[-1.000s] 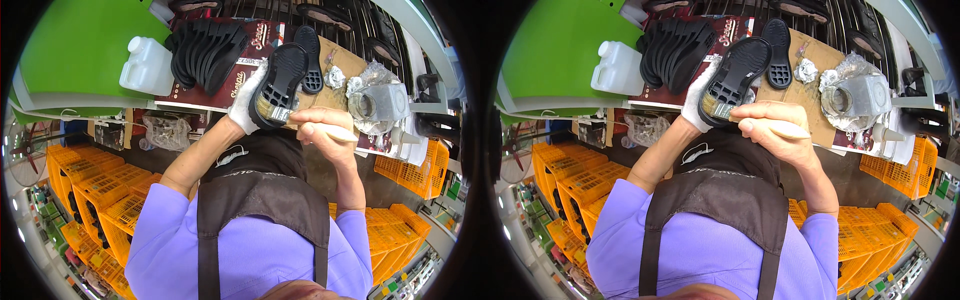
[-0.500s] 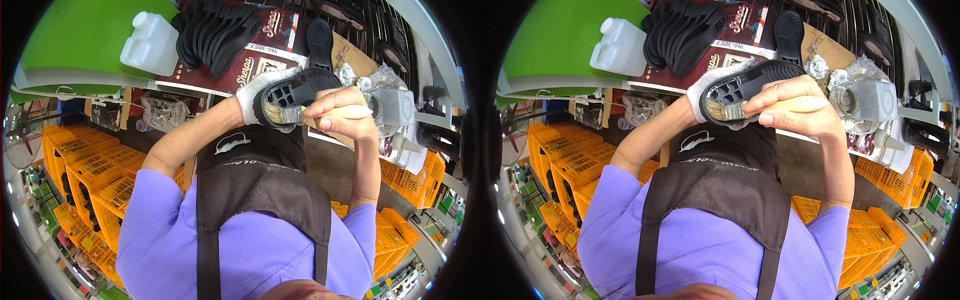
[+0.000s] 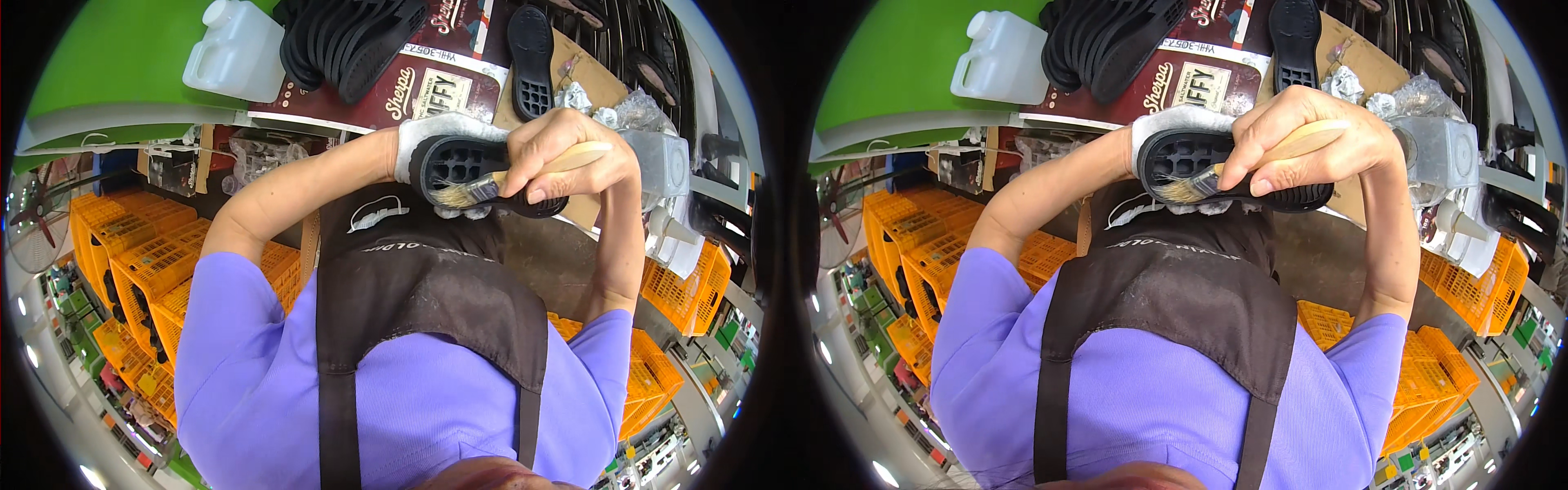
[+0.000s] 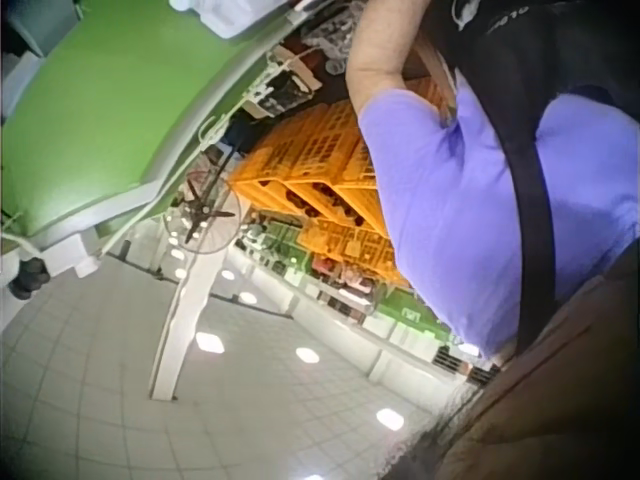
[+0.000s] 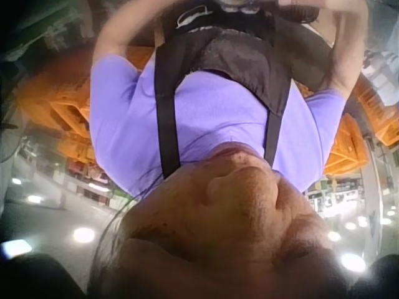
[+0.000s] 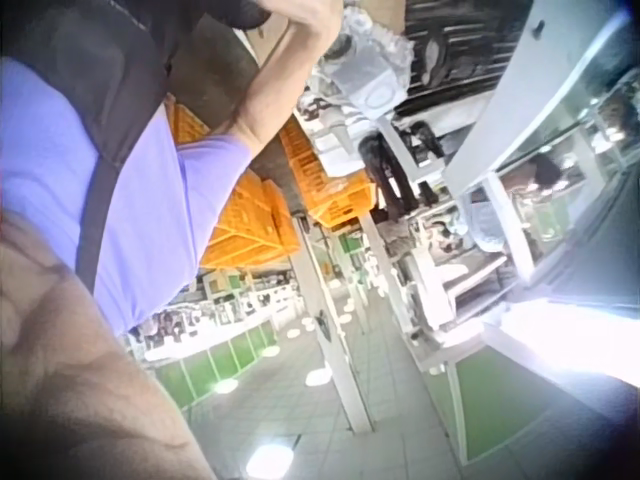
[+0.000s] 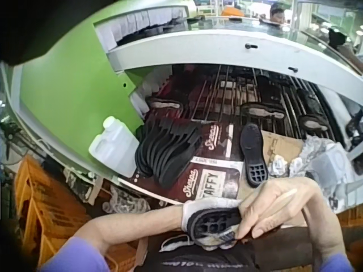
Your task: The person applies a liquid substance to the soles of black sandals using a brush. They repeatedly dip the brush into a container and coat the textured surface of each sandal sole before placing it aside.
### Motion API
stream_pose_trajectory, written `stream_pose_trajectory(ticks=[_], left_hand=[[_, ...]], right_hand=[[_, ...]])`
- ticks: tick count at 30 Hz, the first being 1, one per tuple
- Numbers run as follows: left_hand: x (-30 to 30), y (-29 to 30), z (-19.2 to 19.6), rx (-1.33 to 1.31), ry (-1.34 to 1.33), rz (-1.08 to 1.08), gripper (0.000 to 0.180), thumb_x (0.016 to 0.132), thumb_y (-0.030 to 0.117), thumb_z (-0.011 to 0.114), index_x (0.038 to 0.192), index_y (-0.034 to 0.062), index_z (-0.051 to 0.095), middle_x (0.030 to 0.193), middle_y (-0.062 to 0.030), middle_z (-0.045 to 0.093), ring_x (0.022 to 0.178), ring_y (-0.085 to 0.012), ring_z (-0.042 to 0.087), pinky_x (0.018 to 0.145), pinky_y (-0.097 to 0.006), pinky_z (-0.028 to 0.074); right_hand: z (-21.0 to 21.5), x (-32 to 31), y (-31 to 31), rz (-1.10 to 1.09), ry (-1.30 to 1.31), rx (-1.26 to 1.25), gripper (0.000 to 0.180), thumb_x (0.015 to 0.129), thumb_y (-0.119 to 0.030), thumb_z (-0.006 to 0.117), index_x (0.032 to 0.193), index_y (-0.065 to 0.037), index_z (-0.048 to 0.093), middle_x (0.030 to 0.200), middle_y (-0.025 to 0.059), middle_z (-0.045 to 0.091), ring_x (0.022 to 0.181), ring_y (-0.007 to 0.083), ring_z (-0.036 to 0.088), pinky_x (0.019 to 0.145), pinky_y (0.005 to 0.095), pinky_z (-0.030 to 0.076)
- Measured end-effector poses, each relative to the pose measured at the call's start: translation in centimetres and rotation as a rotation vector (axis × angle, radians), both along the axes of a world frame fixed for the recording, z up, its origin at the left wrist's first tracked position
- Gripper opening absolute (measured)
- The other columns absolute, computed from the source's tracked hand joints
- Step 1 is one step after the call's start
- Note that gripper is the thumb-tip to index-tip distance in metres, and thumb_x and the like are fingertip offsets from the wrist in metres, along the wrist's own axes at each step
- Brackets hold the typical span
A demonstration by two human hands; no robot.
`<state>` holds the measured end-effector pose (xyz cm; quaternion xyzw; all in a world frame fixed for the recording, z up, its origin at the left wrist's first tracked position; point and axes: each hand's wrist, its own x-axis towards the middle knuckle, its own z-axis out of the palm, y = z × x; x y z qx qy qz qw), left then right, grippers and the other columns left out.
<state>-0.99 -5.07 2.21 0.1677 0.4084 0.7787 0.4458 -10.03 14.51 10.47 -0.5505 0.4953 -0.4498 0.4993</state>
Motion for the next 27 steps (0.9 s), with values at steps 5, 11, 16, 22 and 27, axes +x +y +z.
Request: stream_pose_trajectory(ticks=[5,11,16,22,27], left_hand=[[-0.3,-0.2,-0.3,-0.006,-0.549,0.000,0.035,0.091,0.028,0.050,0.114,0.0013,0.055,0.094,-0.0133,0.065,0.078,-0.0242,0.065,0.065,-0.035,0.056],[-0.7,-0.3,0.1,0.092,-0.743,0.008,0.052,0.095,0.045,0.037,0.112,-0.0011,0.056,0.092,-0.0209,0.064,0.071,-0.0332,0.065,0.049,-0.040,0.055],[-0.8,-0.3,0.2,0.283,-0.707,0.170,0.065,0.095,0.049,0.030,0.126,-0.0066,0.043,0.095,-0.0348,0.056,0.069,-0.0373,0.064,0.051,-0.044,0.057],[0.2,0.0,-0.2,0.403,-0.726,0.202,0.072,0.090,0.058,0.033,0.125,-0.0047,0.044,0.094,-0.0353,0.056,0.067,-0.0390,0.063,0.050,-0.043,0.056],[0.5,-0.1,1.2,0.426,-0.812,0.138,0.079,0.087,0.065,0.034,0.122,-0.0044,0.047,0.090,-0.0347,0.057,0.070,-0.0405,0.063,0.050,-0.046,0.056]], right_hand=[[0.1,-0.4,1.7,-0.008,0.069,0.069,0.021,0.079,-0.007,0.067,0.098,0.001,0.068,0.083,0.0124,0.065,0.073,0.0196,0.059,0.063,0.0303,0.043],[0.5,0.6,5.7,-0.320,0.175,0.221,0.020,0.076,-0.012,0.068,0.091,0.001,0.070,0.067,0.0085,0.056,0.061,0.0192,0.050,0.056,0.0323,0.036],[2.5,1.8,8.9,-0.627,0.506,0.125,0.023,0.080,-0.018,0.065,0.091,0.001,0.067,0.072,0.0103,0.058,0.066,0.0215,0.055,0.062,0.0323,0.043],[1.3,5.4,6.0,-0.795,0.607,-0.161,0.022,0.069,0.001,0.073,0.090,-0.004,0.068,0.077,0.0051,0.058,0.070,0.0177,0.058,0.061,0.0283,0.046],[-0.5,6.1,4.9,-0.763,0.548,-0.170,0.029,0.067,0.002,0.073,0.095,-0.007,0.069,0.080,0.0042,0.056,0.070,0.0165,0.058,0.060,0.0264,0.047]])
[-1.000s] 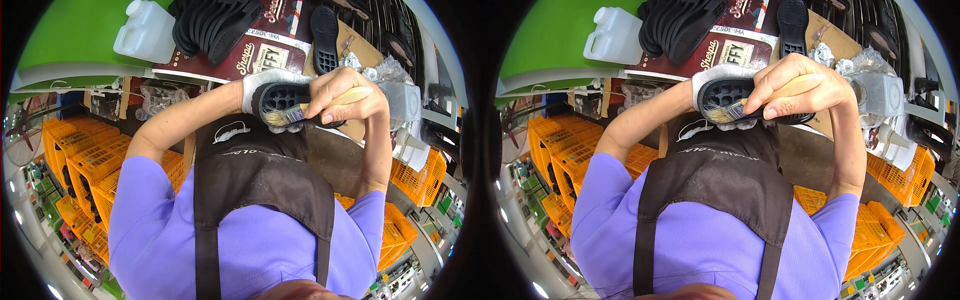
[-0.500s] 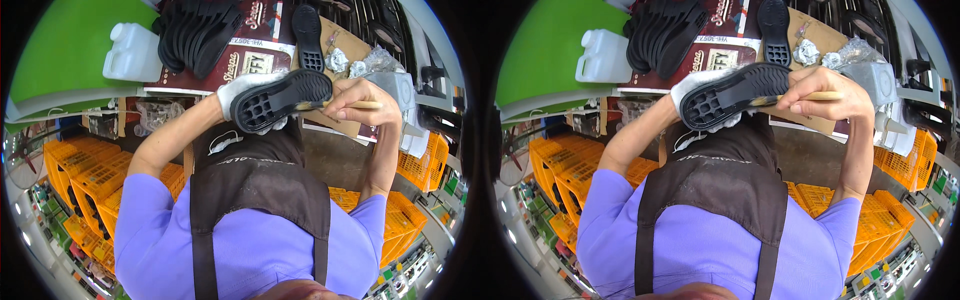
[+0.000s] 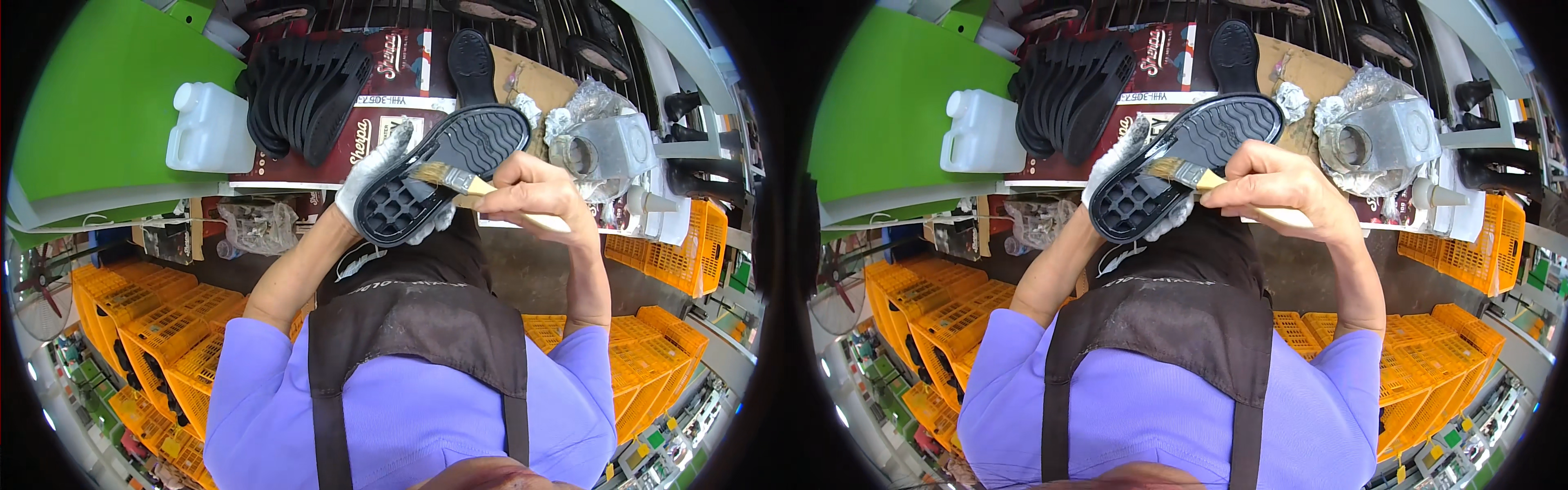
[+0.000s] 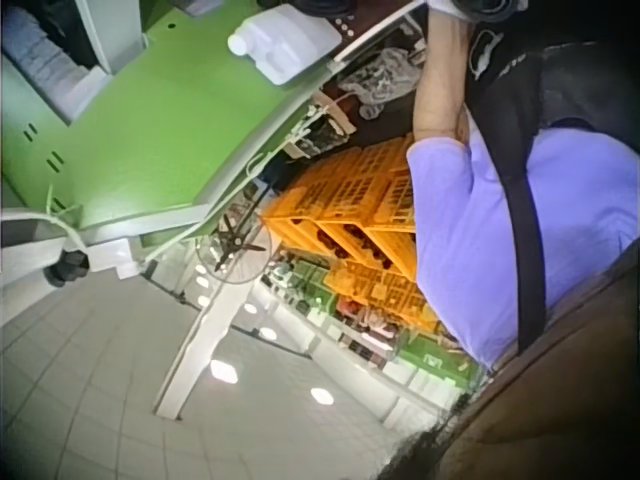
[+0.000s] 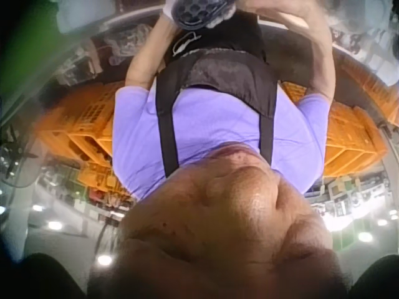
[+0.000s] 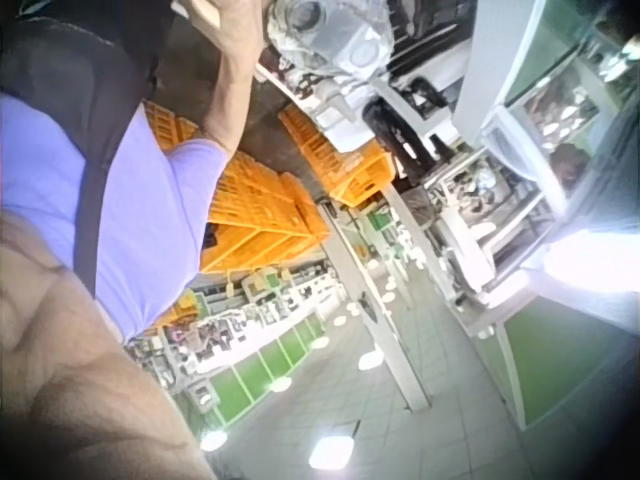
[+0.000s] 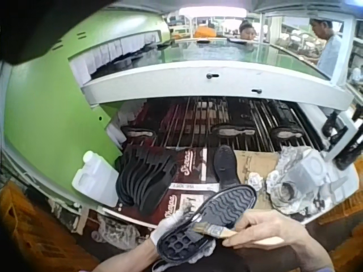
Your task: The person applies a liquid substance to the soles of black sandals using a brush. They repeatedly dip the brush into a container and coat the textured surface of each sandal sole before placing it aside.
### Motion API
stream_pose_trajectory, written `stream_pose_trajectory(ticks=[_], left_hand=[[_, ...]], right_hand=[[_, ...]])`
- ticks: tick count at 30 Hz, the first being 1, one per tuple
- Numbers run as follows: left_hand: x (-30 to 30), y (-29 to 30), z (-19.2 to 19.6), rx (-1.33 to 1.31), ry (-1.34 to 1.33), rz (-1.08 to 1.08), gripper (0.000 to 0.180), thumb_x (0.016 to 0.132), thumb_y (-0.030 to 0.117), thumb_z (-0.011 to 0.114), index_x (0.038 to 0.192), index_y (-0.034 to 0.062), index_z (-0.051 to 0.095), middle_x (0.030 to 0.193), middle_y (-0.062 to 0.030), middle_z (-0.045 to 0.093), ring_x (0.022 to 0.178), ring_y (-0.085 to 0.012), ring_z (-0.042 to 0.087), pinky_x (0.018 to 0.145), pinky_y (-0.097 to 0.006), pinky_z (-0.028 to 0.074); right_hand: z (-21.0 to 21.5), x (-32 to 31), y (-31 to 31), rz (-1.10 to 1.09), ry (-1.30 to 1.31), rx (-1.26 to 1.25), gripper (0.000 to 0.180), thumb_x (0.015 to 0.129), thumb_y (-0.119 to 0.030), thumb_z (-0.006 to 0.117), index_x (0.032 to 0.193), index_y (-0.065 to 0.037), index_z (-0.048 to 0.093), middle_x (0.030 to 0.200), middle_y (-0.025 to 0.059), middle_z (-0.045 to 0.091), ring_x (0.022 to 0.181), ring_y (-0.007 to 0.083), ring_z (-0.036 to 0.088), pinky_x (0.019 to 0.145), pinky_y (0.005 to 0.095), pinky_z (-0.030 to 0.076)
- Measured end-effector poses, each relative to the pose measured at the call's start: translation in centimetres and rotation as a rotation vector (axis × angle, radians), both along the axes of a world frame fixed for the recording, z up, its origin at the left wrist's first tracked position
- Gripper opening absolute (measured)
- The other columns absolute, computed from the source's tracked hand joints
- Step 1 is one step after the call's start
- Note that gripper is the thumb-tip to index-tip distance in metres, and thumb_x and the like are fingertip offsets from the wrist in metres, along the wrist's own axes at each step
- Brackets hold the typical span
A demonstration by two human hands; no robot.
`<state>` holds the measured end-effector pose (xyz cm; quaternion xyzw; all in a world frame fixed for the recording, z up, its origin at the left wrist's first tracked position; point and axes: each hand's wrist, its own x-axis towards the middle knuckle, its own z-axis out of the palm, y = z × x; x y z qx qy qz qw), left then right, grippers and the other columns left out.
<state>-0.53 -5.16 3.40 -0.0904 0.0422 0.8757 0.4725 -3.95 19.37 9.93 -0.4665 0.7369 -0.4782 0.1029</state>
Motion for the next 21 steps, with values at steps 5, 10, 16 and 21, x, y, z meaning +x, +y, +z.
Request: stream_pose_trajectory(ticks=[5,10,16,21], left_hand=[[0.3,-0.4,-0.9,0.126,0.040,-0.038,0.076,0.089,0.062,0.033,0.124,-0.0042,0.045,0.094,-0.0371,0.055,0.077,-0.0453,0.062,0.051,-0.050,0.055],[0.8,-0.3,-0.3,-0.001,0.052,0.007,0.067,0.093,0.056,0.032,0.124,-0.0025,0.045,0.095,-0.0329,0.058,0.078,-0.0418,0.063,0.051,-0.048,0.056],[0.8,0.4,-0.4,-0.181,0.145,0.042,0.056,0.098,0.047,0.028,0.123,0.0014,0.048,0.097,-0.0211,0.063,0.079,-0.0289,0.065,0.061,-0.038,0.057],[1.3,0.9,-0.7,-0.439,0.417,0.109,0.052,0.098,0.044,0.029,0.124,0.0022,0.046,0.098,-0.0158,0.063,0.083,-0.0223,0.064,0.074,-0.032,0.053]], right_hand=[[-1.1,-1.3,0.8,-0.169,0.089,0.012,0.029,0.070,0.003,0.072,0.096,-0.007,0.069,0.079,0.0046,0.056,0.071,0.0175,0.057,0.062,0.0272,0.046],[-1.0,-1.9,2.2,-0.338,0.178,0.089,0.023,0.074,0.001,0.069,0.096,-0.003,0.068,0.078,0.0084,0.059,0.071,0.0188,0.059,0.063,0.0283,0.046],[-1.2,-1.4,1.5,-0.553,0.216,0.115,0.018,0.077,0.002,0.066,0.094,-0.001,0.067,0.076,0.0091,0.060,0.068,0.0173,0.059,0.061,0.0282,0.045],[-2.6,-1.1,-0.1,-0.702,0.253,0.025,0.012,0.077,-0.003,0.069,0.088,0.000,0.067,0.074,0.0106,0.065,0.064,0.0189,0.063,0.059,0.0277,0.049]])
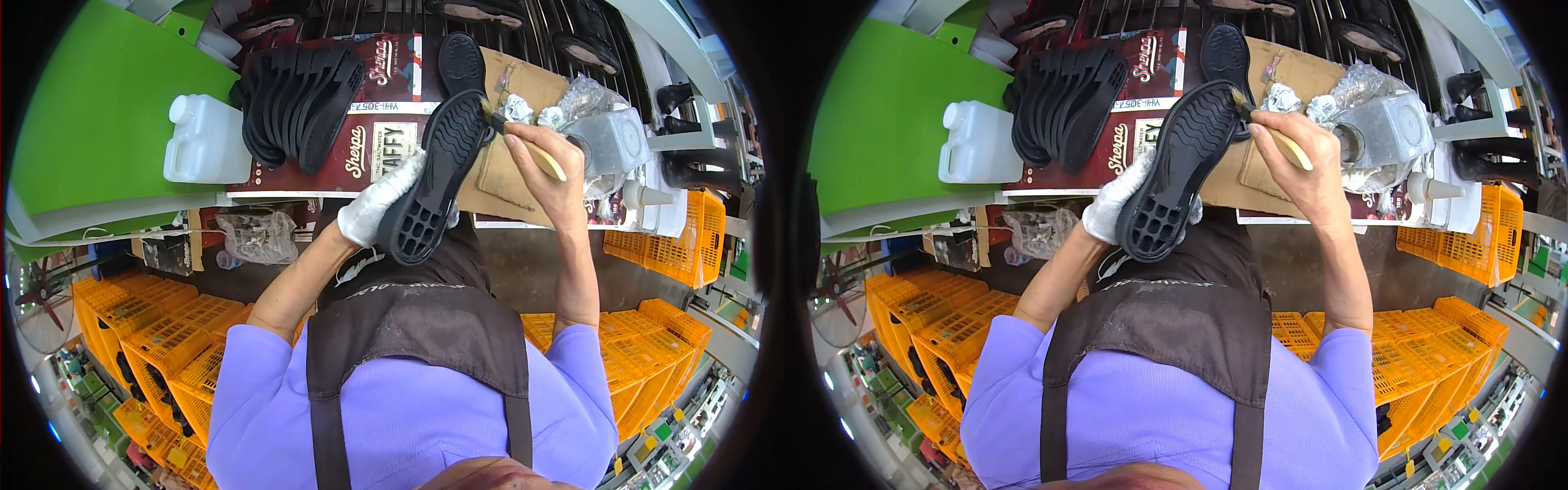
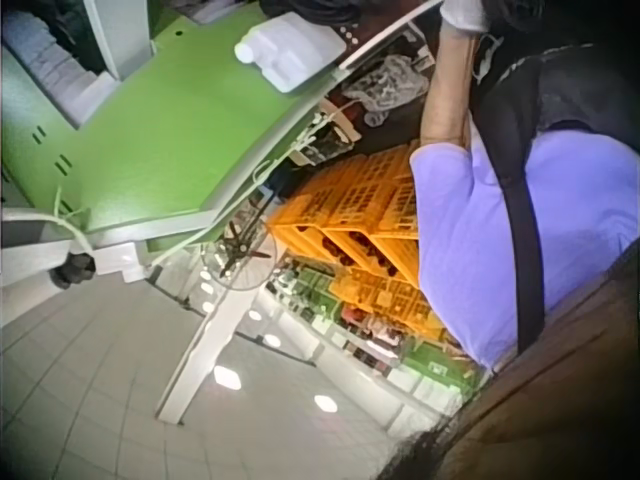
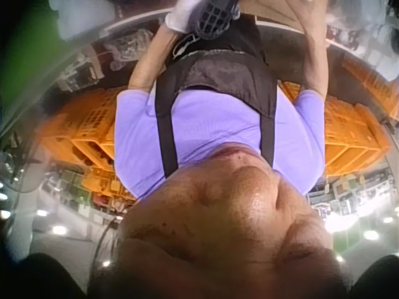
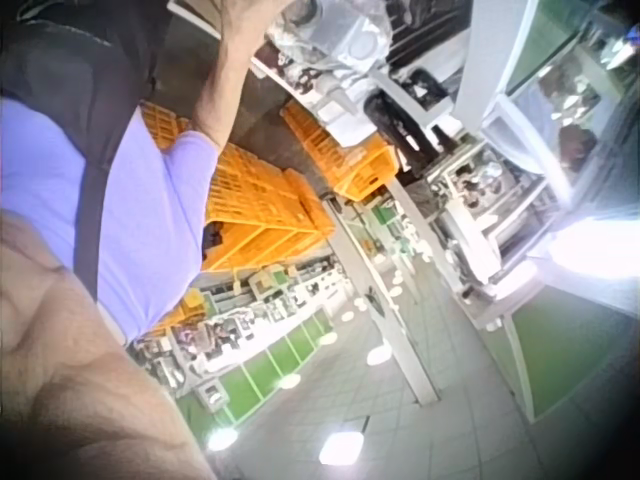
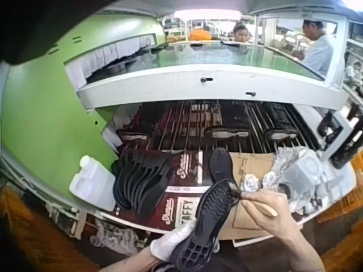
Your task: The person applies a liquid substance to the soles of black sandals using a brush. They repeatedly dip the brush into a container and coat the textured surface of each sandal sole before placing it aside.
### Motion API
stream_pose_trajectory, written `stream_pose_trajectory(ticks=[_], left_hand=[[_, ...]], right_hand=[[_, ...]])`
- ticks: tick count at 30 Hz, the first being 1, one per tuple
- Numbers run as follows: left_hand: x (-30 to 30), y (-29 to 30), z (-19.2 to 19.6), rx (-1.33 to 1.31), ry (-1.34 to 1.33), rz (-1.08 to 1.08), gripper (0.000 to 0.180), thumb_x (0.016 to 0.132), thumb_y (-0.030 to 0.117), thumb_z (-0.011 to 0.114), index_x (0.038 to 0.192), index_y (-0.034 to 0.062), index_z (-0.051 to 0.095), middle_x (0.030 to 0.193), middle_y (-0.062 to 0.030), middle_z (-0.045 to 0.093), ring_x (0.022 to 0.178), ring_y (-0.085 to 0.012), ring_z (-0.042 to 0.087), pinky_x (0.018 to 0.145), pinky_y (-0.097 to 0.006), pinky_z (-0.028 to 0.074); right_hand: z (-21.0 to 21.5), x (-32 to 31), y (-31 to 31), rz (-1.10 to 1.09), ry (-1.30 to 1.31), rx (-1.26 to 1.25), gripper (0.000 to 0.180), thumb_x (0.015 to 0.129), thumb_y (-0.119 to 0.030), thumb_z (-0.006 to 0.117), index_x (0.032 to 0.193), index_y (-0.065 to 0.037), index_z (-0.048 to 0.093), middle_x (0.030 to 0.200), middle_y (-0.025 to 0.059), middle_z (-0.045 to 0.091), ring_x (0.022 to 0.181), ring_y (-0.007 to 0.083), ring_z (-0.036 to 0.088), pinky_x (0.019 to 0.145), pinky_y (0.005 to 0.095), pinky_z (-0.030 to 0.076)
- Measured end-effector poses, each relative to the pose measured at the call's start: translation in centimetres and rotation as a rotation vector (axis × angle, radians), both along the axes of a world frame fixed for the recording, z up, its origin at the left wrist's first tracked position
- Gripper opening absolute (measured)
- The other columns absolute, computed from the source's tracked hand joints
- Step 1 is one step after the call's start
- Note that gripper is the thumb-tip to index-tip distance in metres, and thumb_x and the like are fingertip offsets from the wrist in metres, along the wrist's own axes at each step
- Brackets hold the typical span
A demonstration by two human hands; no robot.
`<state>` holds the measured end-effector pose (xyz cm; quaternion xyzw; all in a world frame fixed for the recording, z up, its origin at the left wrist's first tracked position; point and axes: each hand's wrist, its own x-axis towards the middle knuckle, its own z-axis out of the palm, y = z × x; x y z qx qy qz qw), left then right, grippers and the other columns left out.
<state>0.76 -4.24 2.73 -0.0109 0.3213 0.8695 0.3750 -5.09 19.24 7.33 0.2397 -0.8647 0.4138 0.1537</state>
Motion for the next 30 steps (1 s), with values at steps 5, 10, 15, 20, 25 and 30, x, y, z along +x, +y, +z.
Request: stream_pose_trajectory(ticks=[5,10,15,20,25,30], left_hand=[[0.3,0.4,-2.4,-0.389,0.319,0.132,0.048,0.098,0.042,0.031,0.119,0.0025,0.047,0.101,-0.0136,0.061,0.087,-0.0185,0.061,0.078,-0.030,0.050],[0.0,0.3,-1.6,-0.430,0.354,0.212,0.050,0.098,0.044,0.032,0.125,0.0037,0.044,0.103,-0.0109,0.060,0.088,-0.0175,0.061,0.078,-0.030,0.050],[0.1,-0.2,-1.0,-0.099,0.053,0.137,0.053,0.098,0.046,0.028,0.126,0.0036,0.045,0.100,-0.0119,0.061,0.085,-0.0184,0.061,0.075,-0.031,0.052],[-0.2,-0.7,-1.2,0.195,-0.123,0.082,0.057,0.097,0.050,0.024,0.124,0.0054,0.048,0.100,-0.0135,0.062,0.088,-0.0215,0.063,0.078,-0.033,0.053],[-0.3,-0.8,-1.3,0.200,-0.146,0.259,0.052,0.099,0.043,0.024,0.125,0.0040,0.046,0.104,-0.0169,0.061,0.091,-0.0246,0.063,0.078,-0.036,0.054],[0.4,-1.1,-1.1,0.227,-0.095,0.036,0.058,0.098,0.048,0.024,0.123,0.0002,0.047,0.096,-0.0222,0.061,0.083,-0.0286,0.063,0.066,-0.036,0.055]], right_hand=[[-0.3,0.9,-1.9,-0.104,-0.363,-0.218,0.014,0.081,-0.014,0.069,0.081,0.000,0.068,0.062,0.0058,0.064,0.054,0.0096,0.061,0.050,0.0223,0.047],[1.5,1.5,-2.0,0.029,-0.782,-0.358,0.023,0.084,-0.022,0.068,0.078,0.000,0.068,0.057,0.0020,0.060,0.046,0.0050,0.054,0.043,0.0182,0.041],[2.6,1.1,-1.0,0.072,-0.592,-0.355,0.013,0.083,-0.012,0.065,0.087,0.001,0.067,0.063,0.0049,0.060,0.054,0.0101,0.056,0.049,0.0220,0.043],[-0.2,1.9,-1.8,0.399,0.001,0.056,0.034,0.071,-0.004,0.072,0.104,-0.008,0.065,0.082,0.0082,0.061,0.073,0.0213,0.060,0.061,0.0327,0.050],[1.0,3.5,-2.5,0.758,-0.140,0.005,0.034,0.066,-0.004,0.076,0.099,-0.011,0.070,0.078,0.0049,0.059,0.070,0.0189,0.060,0.059,0.0289,0.048],[-0.9,-0.8,-0.4,0.401,-0.033,0.021,0.026,0.072,0.001,0.070,0.098,-0.005,0.068,0.080,0.0076,0.062,0.071,0.0207,0.062,0.063,0.0282,0.050]])
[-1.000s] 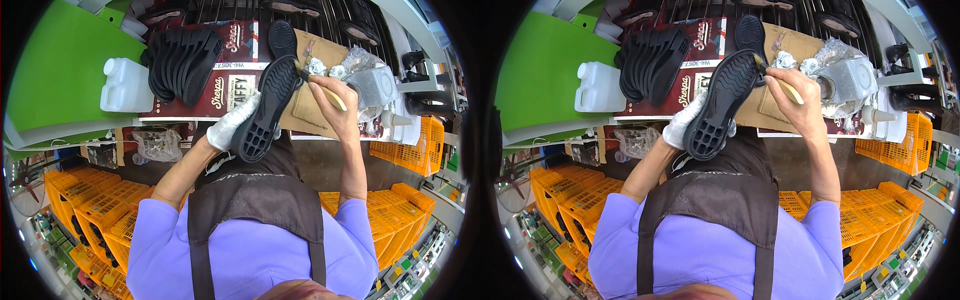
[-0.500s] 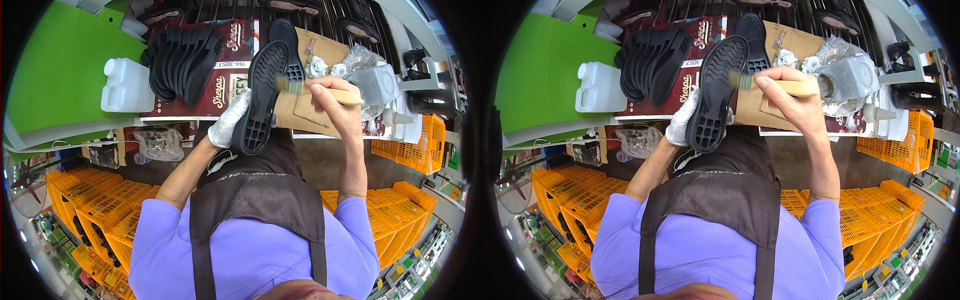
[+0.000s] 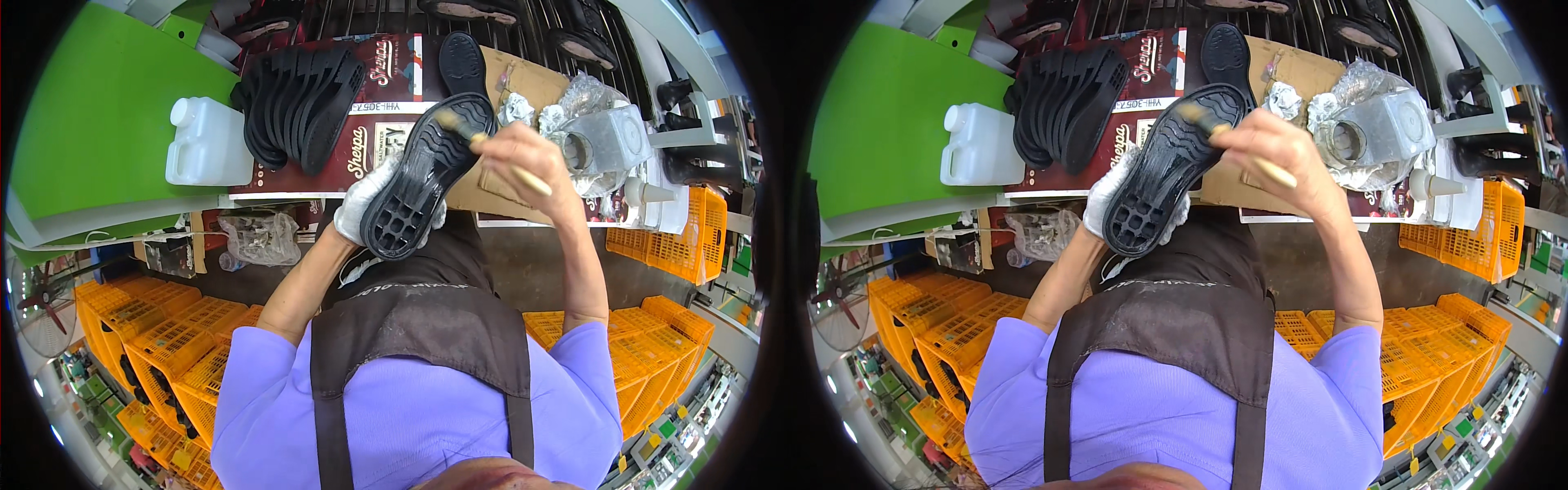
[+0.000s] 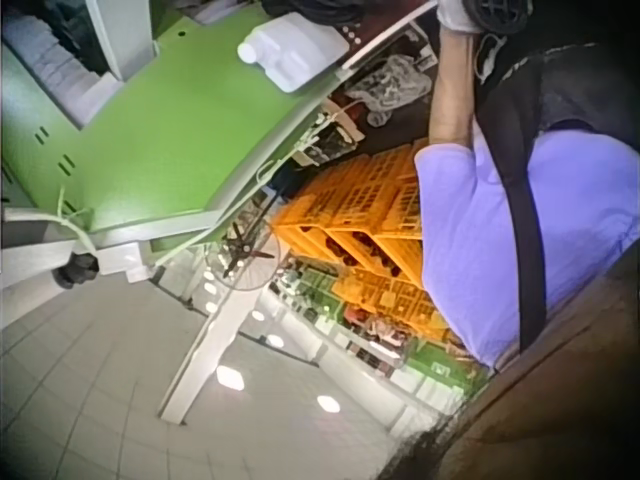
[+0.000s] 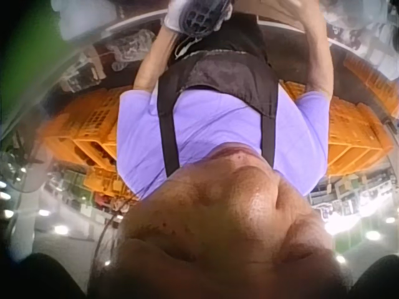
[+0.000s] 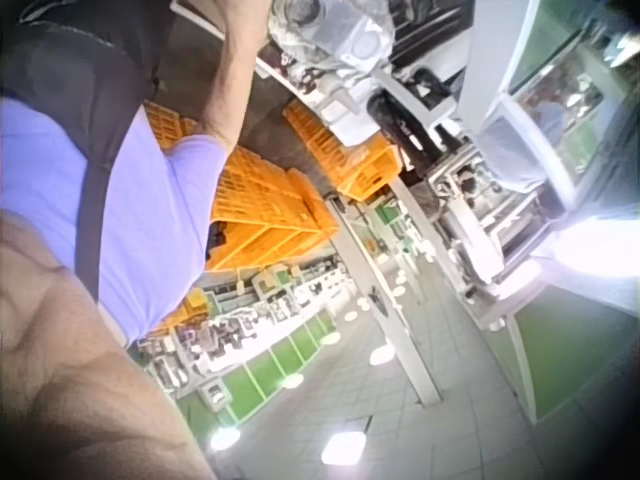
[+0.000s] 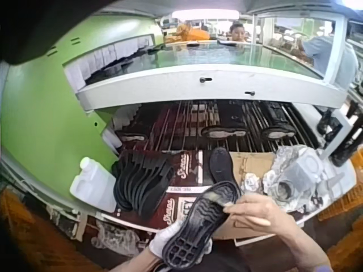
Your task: The person applies a liquid substance to the soles of black sandals using a brush. They repeatedly dip the brush into a container and coat the textured surface of each sandal sole before placing it aside.
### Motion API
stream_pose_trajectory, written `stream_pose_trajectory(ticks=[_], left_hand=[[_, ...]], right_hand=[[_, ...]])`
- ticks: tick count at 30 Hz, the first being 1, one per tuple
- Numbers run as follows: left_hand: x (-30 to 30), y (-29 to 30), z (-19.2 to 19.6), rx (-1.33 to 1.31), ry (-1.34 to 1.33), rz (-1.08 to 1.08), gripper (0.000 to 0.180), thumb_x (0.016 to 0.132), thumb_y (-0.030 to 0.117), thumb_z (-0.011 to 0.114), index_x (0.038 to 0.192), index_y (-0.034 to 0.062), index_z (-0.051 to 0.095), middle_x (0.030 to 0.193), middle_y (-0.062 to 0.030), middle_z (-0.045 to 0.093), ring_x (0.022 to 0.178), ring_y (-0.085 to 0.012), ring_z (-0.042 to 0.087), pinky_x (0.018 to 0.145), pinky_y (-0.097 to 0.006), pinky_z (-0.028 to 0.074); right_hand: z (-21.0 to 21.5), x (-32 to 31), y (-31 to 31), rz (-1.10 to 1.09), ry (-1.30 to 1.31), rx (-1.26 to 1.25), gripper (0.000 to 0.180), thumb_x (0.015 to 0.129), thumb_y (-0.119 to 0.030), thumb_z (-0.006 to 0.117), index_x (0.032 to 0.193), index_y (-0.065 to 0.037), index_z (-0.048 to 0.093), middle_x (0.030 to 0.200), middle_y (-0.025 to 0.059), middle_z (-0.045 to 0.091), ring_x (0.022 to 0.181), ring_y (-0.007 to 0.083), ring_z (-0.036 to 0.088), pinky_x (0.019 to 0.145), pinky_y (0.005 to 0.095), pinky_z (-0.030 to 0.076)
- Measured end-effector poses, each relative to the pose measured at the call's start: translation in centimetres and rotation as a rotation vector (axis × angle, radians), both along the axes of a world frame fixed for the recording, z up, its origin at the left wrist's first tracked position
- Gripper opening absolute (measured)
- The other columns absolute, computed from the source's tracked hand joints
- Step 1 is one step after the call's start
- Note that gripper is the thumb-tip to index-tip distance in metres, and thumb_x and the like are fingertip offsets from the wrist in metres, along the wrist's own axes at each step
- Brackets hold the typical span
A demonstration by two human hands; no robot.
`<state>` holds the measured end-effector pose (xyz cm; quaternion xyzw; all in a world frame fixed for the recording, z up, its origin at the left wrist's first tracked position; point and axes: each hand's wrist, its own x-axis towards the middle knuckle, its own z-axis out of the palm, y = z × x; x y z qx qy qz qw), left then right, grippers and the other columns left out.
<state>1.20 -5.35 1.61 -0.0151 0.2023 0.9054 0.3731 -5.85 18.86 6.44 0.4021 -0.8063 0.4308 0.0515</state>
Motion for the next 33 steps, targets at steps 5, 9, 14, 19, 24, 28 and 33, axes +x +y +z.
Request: stream_pose_trajectory(ticks=[5,9,14,19,24,28,33], left_hand=[[0.0,0.1,-0.6,-0.042,-0.005,0.000,0.055,0.098,0.046,0.025,0.123,0.0019,0.048,0.095,-0.0172,0.062,0.084,-0.0239,0.063,0.075,-0.034,0.053],[-0.6,-0.1,-1.8,-0.136,0.008,0.099,0.051,0.099,0.043,0.026,0.123,0.0044,0.049,0.099,-0.0134,0.063,0.089,-0.0212,0.062,0.083,-0.034,0.050],[-0.3,-0.2,-1.8,-0.155,0.052,0.136,0.048,0.100,0.039,0.025,0.128,0.0050,0.046,0.107,-0.0130,0.061,0.095,-0.0205,0.061,0.089,-0.034,0.048],[-0.1,-0.1,-1.2,-0.386,0.371,0.055,0.054,0.098,0.045,0.029,0.128,0.0020,0.044,0.108,-0.0152,0.058,0.094,-0.0213,0.059,0.081,-0.033,0.049],[0.3,0.3,-0.5,-0.164,0.079,0.079,0.051,0.098,0.044,0.032,0.123,0.0021,0.047,0.098,-0.0126,0.061,0.090,-0.0201,0.060,0.081,-0.031,0.048],[-0.5,-0.9,-1.4,0.155,0.105,-0.006,0.052,0.099,0.043,0.026,0.127,0.0041,0.045,0.107,-0.0149,0.060,0.094,-0.0235,0.061,0.083,-0.033,0.051],[-1.0,-0.1,-1.8,-0.004,0.004,0.208,0.056,0.099,0.044,0.022,0.129,0.0017,0.043,0.105,-0.0191,0.060,0.089,-0.0271,0.063,0.077,-0.038,0.055]], right_hand=[[-0.4,0.6,-0.4,-0.315,0.062,0.045,0.018,0.076,0.000,0.068,0.094,-0.002,0.066,0.075,0.0113,0.062,0.065,0.0232,0.061,0.058,0.0320,0.049],[0.9,4.6,-2.8,-0.041,-0.169,-0.096,0.015,0.078,-0.003,0.068,0.092,-0.002,0.067,0.077,0.0121,0.064,0.065,0.0226,0.062,0.059,0.0314,0.049],[3.3,3.6,-2.7,-0.054,-1.039,-0.111,0.016,0.082,-0.016,0.065,0.085,-0.002,0.070,0.069,0.0033,0.064,0.061,0.0100,0.059,0.052,0.0246,0.046],[1.1,-1.9,-1.1,-0.378,-0.614,-0.168,0.022,0.084,-0.023,0.063,0.085,-0.002,0.070,0.065,0.0010,0.062,0.055,0.0067,0.052,0.048,0.0215,0.041],[0.1,-2.3,-1.6,-0.187,0.242,-0.003,0.019,0.077,-0.005,0.067,0.096,-0.003,0.066,0.073,0.0053,0.059,0.061,0.0189,0.056,0.056,0.0302,0.048],[0.0,1.7,-2.8,0.132,0.250,0.134,0.035,0.070,-0.004,0.068,0.104,-0.006,0.063,0.078,0.0055,0.052,0.073,0.0216,0.055,0.060,0.0319,0.048],[1.5,3.4,-3.0,0.505,-0.011,0.026,0.033,0.069,-0.006,0.070,0.102,-0.010,0.067,0.081,0.0058,0.058,0.072,0.0210,0.059,0.058,0.0311,0.048]])
